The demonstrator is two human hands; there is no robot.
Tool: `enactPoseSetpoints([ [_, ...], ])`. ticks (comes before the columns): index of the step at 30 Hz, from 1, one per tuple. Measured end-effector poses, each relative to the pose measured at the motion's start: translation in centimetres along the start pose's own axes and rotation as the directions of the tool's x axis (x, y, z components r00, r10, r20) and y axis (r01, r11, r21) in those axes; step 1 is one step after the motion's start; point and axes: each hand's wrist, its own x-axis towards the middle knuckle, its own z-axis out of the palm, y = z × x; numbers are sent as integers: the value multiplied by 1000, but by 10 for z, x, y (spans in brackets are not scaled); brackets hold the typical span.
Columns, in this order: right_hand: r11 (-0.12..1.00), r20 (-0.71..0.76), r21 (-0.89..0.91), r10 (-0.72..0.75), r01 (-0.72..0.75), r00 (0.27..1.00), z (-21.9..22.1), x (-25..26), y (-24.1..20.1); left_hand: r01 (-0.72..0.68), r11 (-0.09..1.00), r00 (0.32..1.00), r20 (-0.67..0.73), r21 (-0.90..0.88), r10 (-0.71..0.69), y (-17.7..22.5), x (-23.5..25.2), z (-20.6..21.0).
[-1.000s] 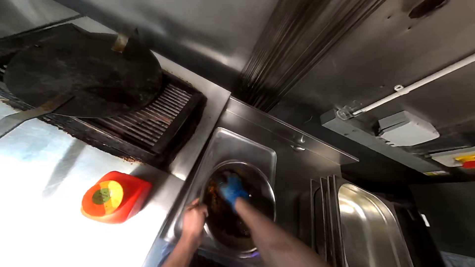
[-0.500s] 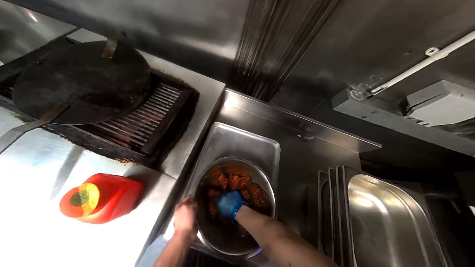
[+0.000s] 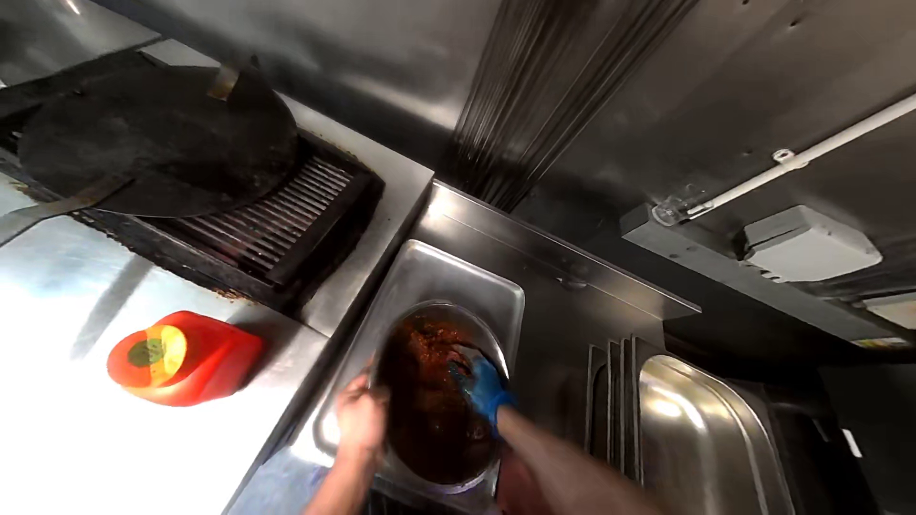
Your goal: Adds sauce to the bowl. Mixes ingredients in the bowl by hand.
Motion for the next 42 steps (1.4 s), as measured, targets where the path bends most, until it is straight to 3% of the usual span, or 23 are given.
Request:
enactPoseSetpoints([
  [2, 928, -95, 285, 277, -241, 956, 27, -33, -14, 6, 999, 1000, -27, -49, -7, 3, -10, 10],
  [4, 891, 34, 255, 380, -376, 924, 31, -64, -54, 42, 998, 994, -95, -45, -46, 0, -15, 14],
  [6, 938, 209, 44, 329, -345, 921, 18, -73, -94, 94, 994, 990, -102, -48, -98, -1, -13, 8],
  [7, 953, 227, 43, 284, -301, 932, 14, -72, -106, 113, 992, 989, -87, -57, -117, -1, -10, 3],
  [9, 927, 171, 286, 199, -242, 965, 14, -65, -112, 124, 990, 991, -35, -61, -126, -3, -3, -9],
  [11, 891, 110, 444, 49, -93, 993, 16, -57, -102, 146, 988, 989, -6, -57, -146, -4, 5, -18],
  [12, 917, 109, 398, -72, 23, 991, 19, -48, -94, 163, 985, 986, -16, -53, -164, -6, 9, -21],
  [14, 946, 266, -7, -312, 325, 912, 26, -37, -86, 207, 977, 977, -40, -54, -209, -13, 15, -25],
  [16, 851, 479, -308, -248, 426, 842, 39, -30, -93, 218, 975, 974, -58, -52, -221, -21, 17, -24],
  [18, 845, 520, -368, -159, 388, 839, 57, -15, -84, 225, 974, 972, -54, -33, -227, -23, 16, -24],
  [25, 832, 451, -418, -159, 365, 878, 60, 26, -62, 220, 974, 969, -105, -48, -224, -29, 16, -25],
  [30, 760, 535, -476, -149, 443, 831, 62, 26, -67, 226, 973, 966, -116, -45, -229, -27, 19, -26],
  [34, 769, 539, -515, -52, 378, 841, 48, 2, -75, 150, 985, 988, -18, -82, -152, -28, 23, -34],
  [38, 859, 367, -483, 23, 170, 930, 3, -34, -67, 127, 983, 989, 93, -130, -116, -36, 28, -47],
  [42, 931, 105, -359, -25, 62, 994, -17, -18, -41, 132, 990, 988, 84, -38, -129, -30, 28, -46],
])
